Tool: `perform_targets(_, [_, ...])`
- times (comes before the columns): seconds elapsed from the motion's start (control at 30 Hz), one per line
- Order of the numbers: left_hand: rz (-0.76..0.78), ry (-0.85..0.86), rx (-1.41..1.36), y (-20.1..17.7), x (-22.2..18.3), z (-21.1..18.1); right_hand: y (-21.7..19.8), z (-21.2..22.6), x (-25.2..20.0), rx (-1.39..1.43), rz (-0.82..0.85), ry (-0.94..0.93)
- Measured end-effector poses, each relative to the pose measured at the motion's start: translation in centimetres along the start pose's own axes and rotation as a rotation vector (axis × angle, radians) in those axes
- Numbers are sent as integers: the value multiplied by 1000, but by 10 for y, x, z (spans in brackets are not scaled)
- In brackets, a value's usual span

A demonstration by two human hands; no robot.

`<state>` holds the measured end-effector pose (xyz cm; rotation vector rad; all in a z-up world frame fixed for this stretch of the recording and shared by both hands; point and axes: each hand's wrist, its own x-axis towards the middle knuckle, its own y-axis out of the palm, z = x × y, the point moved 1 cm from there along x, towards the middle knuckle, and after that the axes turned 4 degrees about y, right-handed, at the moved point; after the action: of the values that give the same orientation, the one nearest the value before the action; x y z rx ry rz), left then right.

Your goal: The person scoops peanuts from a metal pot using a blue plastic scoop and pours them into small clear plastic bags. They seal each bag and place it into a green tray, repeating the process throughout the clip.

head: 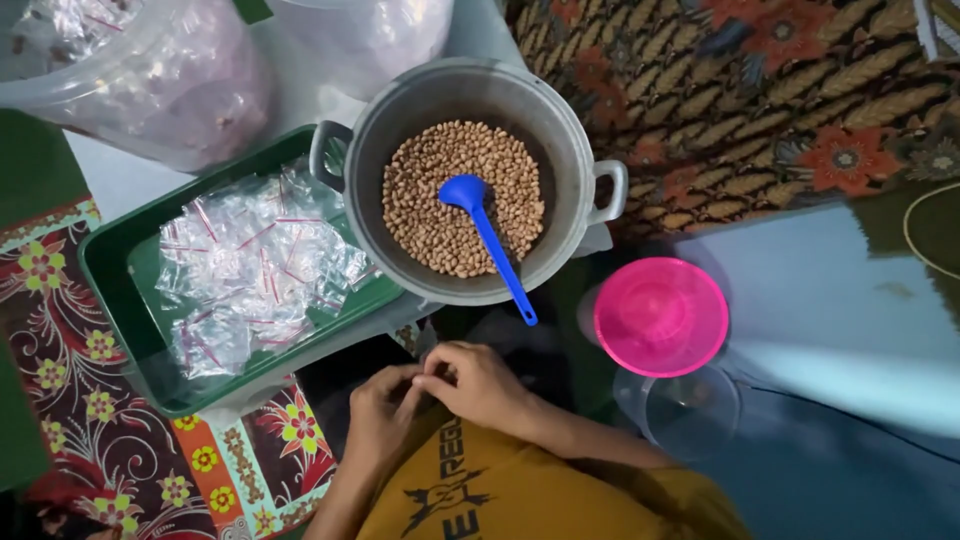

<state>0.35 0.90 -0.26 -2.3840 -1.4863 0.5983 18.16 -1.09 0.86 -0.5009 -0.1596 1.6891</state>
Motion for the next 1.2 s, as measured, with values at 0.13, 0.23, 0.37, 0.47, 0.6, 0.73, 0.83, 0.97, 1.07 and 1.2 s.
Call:
perform_targets(0.13, [15, 2, -10, -2, 3, -10, -1, -3, 1, 34, -26, 26])
perform_targets(0.23, [-19, -53, -31, -3, 6, -15, -1, -4, 5, 2, -69, -20])
perform_targets(0.37, [-106, -158, -95, 5, 4, 23, 7, -3, 9, 62, -53, 95])
perform_targets(0.47, [-138, -137, -183, 7, 7, 40, 7, 1, 16, 39, -28, 124])
perform_targets(0.6, [-78, -267, -441, 5, 7, 38, 13, -1, 19, -34, -98, 144])
perform_targets(0.73, [-138, -300, -502, 3, 8, 37, 27, -38, 28, -292, -124, 84])
perform_targets(0.83, [-125, -195, -168, 6, 2, 43, 34, -52, 28, -504, -84, 155])
perform_targets(0.97, [20, 196, 215, 10, -5, 43, 29, -46, 29, -635, 22, 247])
perform_targets(1.07, [83, 269, 358, 22, -13, 47, 17, -26, 29, -652, 120, 287])
perform_targets(1.2, [-16, 437, 530, 24, -24, 45, 11, -2, 32, -666, 268, 245])
